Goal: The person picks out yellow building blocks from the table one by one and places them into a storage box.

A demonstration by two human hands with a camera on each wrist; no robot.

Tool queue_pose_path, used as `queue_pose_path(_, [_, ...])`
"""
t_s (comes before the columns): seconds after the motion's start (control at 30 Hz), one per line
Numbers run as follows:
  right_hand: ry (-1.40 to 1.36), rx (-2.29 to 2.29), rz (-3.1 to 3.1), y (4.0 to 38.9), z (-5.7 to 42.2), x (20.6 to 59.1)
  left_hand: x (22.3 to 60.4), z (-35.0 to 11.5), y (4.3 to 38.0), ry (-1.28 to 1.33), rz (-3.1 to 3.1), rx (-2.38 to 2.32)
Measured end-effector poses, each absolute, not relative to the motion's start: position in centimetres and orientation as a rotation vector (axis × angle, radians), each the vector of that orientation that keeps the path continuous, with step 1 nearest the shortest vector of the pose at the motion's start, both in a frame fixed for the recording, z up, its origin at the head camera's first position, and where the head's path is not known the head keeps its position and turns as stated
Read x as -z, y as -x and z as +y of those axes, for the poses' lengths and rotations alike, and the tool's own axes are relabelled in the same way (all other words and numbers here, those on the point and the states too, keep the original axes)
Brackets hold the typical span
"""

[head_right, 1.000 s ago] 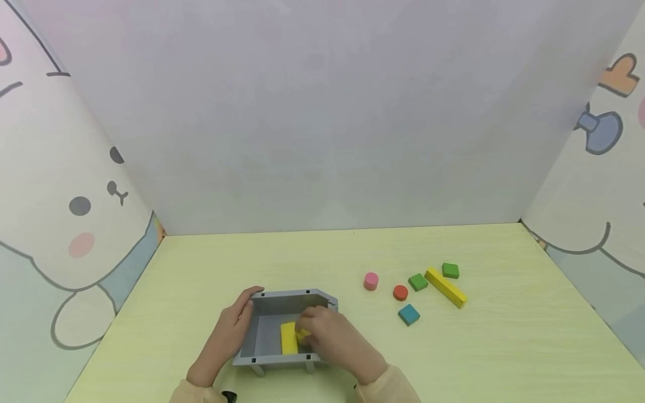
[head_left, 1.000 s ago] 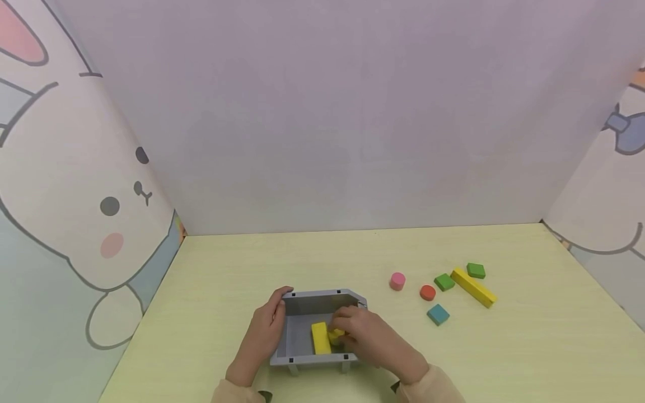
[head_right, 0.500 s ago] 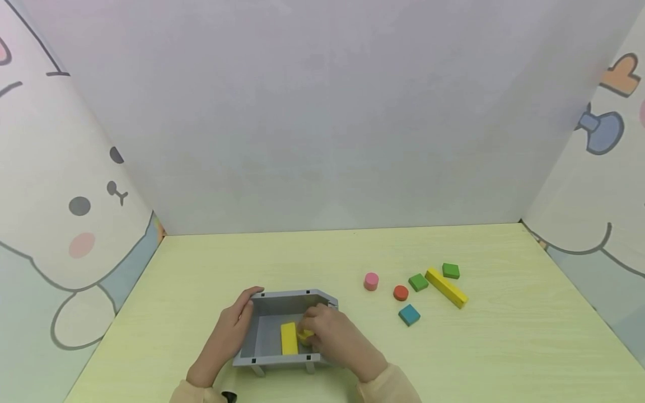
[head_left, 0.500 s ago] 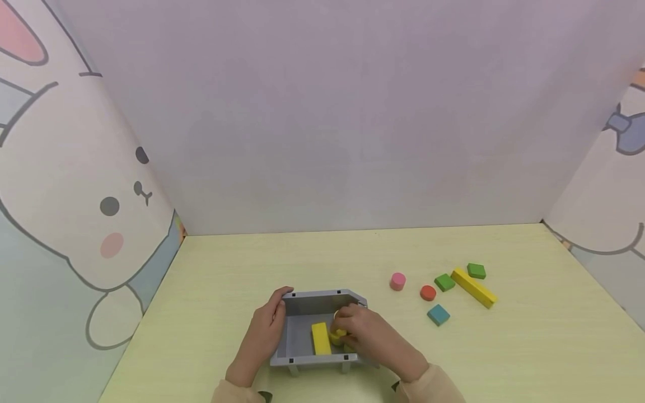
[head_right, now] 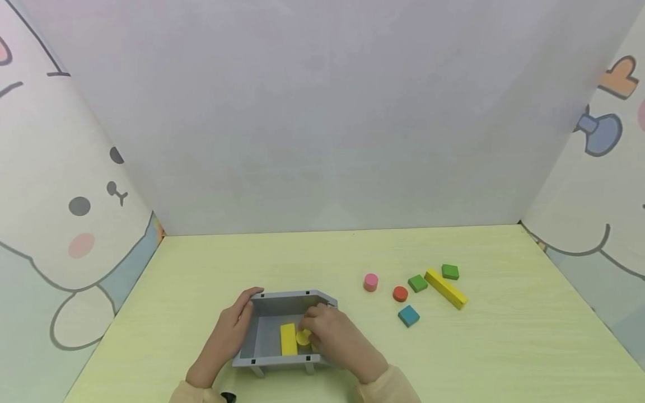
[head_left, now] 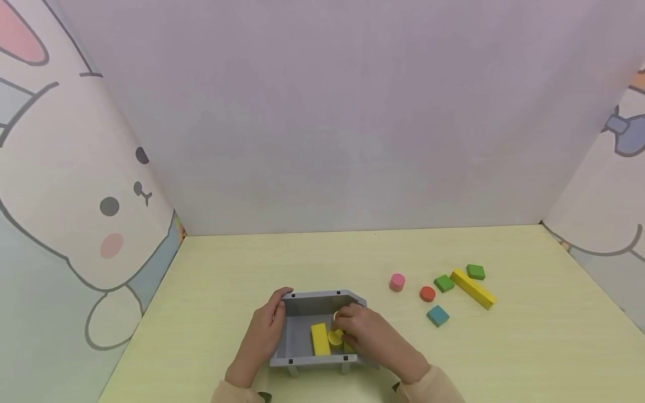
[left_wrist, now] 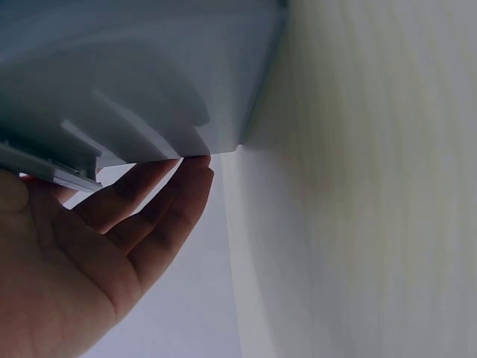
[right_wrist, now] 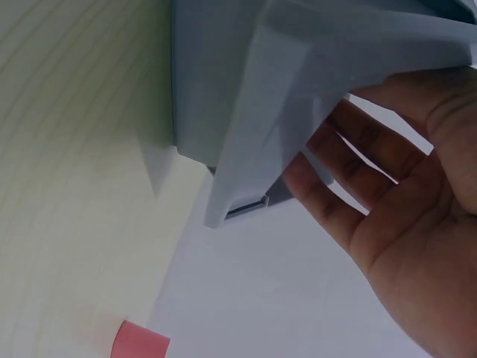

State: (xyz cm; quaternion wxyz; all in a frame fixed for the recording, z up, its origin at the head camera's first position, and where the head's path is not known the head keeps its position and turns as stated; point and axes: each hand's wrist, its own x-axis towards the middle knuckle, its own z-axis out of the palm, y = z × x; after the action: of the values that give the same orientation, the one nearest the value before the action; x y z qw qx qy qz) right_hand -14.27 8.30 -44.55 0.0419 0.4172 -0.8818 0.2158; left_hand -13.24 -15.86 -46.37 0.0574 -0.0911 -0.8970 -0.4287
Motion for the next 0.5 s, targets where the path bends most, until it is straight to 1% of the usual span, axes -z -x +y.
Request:
queue_pose_path(0.23, [-1.266, -0.698, -2.624, 14.3, 8.8, 44.1, 46.3, -15.8, 13.1, 0.279, -2.718, 1.297])
queue_pose_path(0.5, [-1.240, -0.631, -2.606, 14.7, 9.8, 44.2, 46.4, -15.8, 13.2, 0.275, -2.721, 1.278])
